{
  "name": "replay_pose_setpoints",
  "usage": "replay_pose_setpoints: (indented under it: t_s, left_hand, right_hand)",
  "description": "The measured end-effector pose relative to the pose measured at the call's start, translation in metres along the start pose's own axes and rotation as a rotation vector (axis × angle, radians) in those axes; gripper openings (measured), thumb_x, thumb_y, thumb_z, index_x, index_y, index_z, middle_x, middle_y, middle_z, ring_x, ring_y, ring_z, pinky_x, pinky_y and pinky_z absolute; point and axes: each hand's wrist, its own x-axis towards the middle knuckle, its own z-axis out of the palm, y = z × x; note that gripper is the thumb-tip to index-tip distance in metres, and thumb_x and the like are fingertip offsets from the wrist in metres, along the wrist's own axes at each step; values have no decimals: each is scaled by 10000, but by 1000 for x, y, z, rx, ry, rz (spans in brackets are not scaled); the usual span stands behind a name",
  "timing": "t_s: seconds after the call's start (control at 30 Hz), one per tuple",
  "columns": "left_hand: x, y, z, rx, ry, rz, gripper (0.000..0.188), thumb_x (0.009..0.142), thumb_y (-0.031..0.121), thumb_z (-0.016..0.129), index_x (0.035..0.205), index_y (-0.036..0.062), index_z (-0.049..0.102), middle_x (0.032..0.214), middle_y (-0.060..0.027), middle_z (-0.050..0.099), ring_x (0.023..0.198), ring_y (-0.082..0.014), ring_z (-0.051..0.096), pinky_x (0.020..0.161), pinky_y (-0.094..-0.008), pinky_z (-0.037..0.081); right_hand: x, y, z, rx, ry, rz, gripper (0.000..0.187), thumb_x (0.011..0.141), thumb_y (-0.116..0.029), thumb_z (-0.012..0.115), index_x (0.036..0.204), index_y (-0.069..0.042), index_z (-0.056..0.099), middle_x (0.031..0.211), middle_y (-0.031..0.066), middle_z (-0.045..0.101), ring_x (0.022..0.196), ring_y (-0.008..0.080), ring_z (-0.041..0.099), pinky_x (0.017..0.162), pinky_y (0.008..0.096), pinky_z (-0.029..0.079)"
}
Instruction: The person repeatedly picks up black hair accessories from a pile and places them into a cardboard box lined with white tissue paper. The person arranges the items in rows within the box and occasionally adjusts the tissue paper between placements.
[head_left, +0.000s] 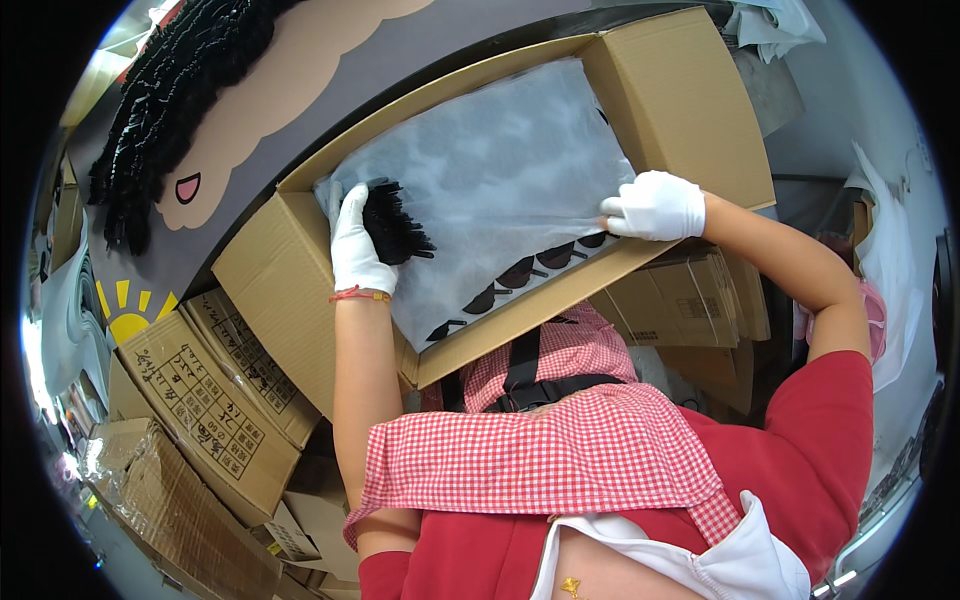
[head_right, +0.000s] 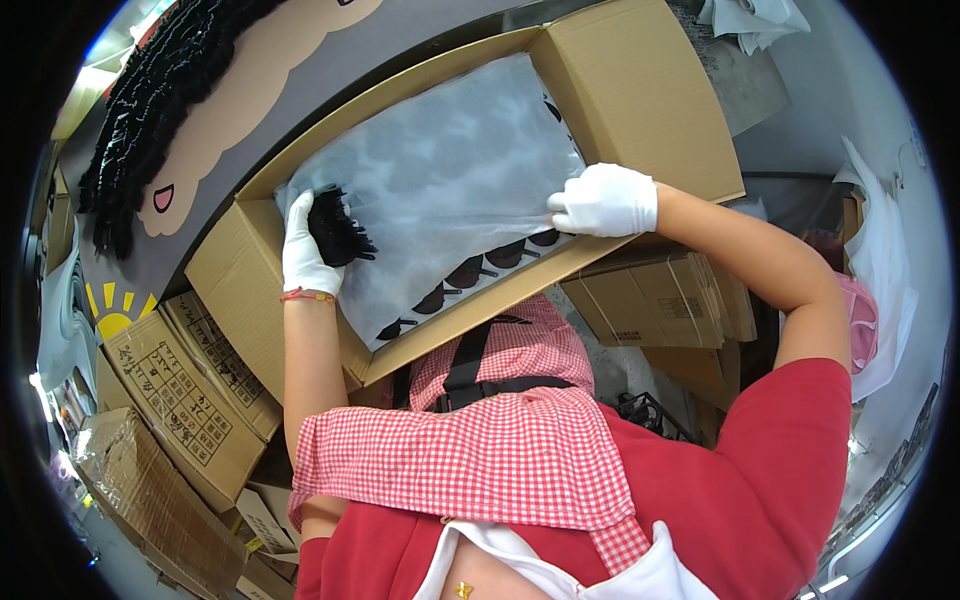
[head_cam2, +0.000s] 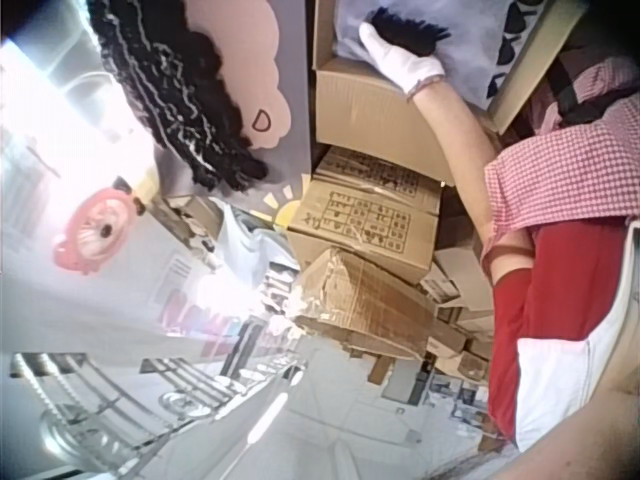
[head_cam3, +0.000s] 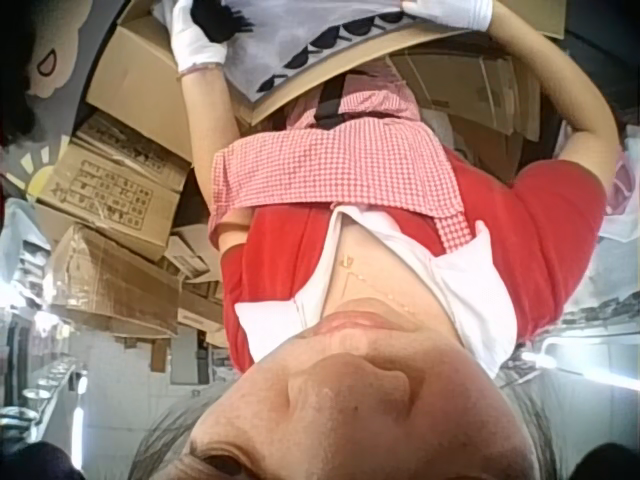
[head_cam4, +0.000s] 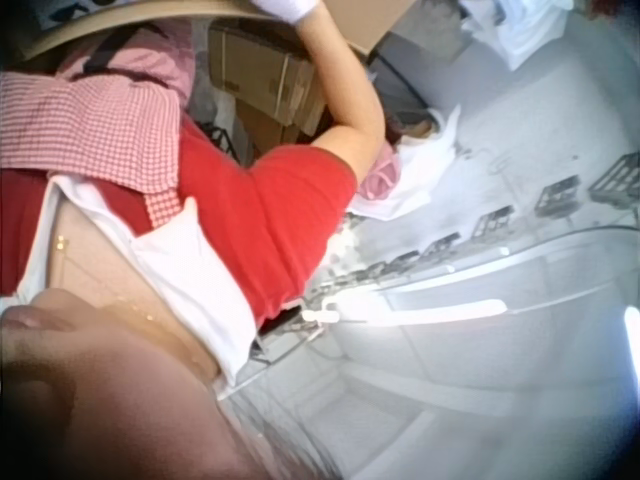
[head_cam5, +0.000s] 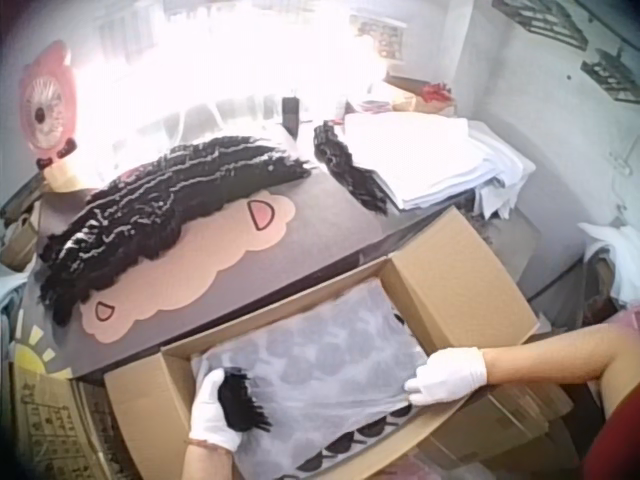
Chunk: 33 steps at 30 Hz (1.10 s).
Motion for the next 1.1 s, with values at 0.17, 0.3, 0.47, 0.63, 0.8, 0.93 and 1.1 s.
replay_pose_setpoints:
  t_s: [0.17,0.3,0.47,0.63,0.8,0.93,1.1]
  left_hand:
    - [-1,0,-2,29,11,9,302,907,374,620,1015,95,668,863,-47,649,740,-212,583,656,-369,505]
    - [-2,1,-3,7,2,-12,301,911,369,614,1020,95,667,869,-44,649,743,-209,584,655,-366,504]
    - [5,-1,-2,52,-40,52,306,909,375,616,1029,97,667,880,-41,649,747,-205,585,649,-363,503]
    - [3,0,-5,49,-15,34,287,908,354,621,1032,98,663,871,-44,648,748,-205,588,640,-373,509]
    - [8,-4,-8,56,-21,57,277,908,315,632,1088,104,639,897,-46,655,786,-210,605,669,-386,525]
    - [-4,0,6,48,22,106,456,905,274,649,1319,125,530,1016,-56,656,901,-206,621,750,-381,536]
    - [-24,6,11,6,-59,157,668,901,258,670,1479,135,360,1116,-78,636,971,-214,623,796,-379,542]
  right_hand:
    - [-12,7,11,10,-219,98,88,812,-181,630,845,-117,680,810,80,644,781,280,664,680,390,546]
    - [65,-35,-15,288,532,168,179,800,-150,639,971,-101,656,962,67,670,848,290,653,741,377,550]
    - [123,-25,36,59,566,-162,482,802,-238,687,1257,-125,574,1321,89,546,1230,280,511,991,474,438]
    - [99,-11,32,85,217,-206,833,697,-548,728,1426,-239,468,1533,100,361,1420,336,311,1104,589,270]
    - [86,-1,23,86,206,-130,1025,525,-643,779,1424,-260,467,1531,161,346,1421,393,288,1075,656,248]
    - [48,5,28,84,175,180,1080,493,-610,809,1435,-216,460,1537,213,305,1411,424,288,1057,665,246]
    - [41,-14,5,160,231,436,895,676,-588,742,1405,-134,489,1495,224,360,1380,432,330,1100,593,263]
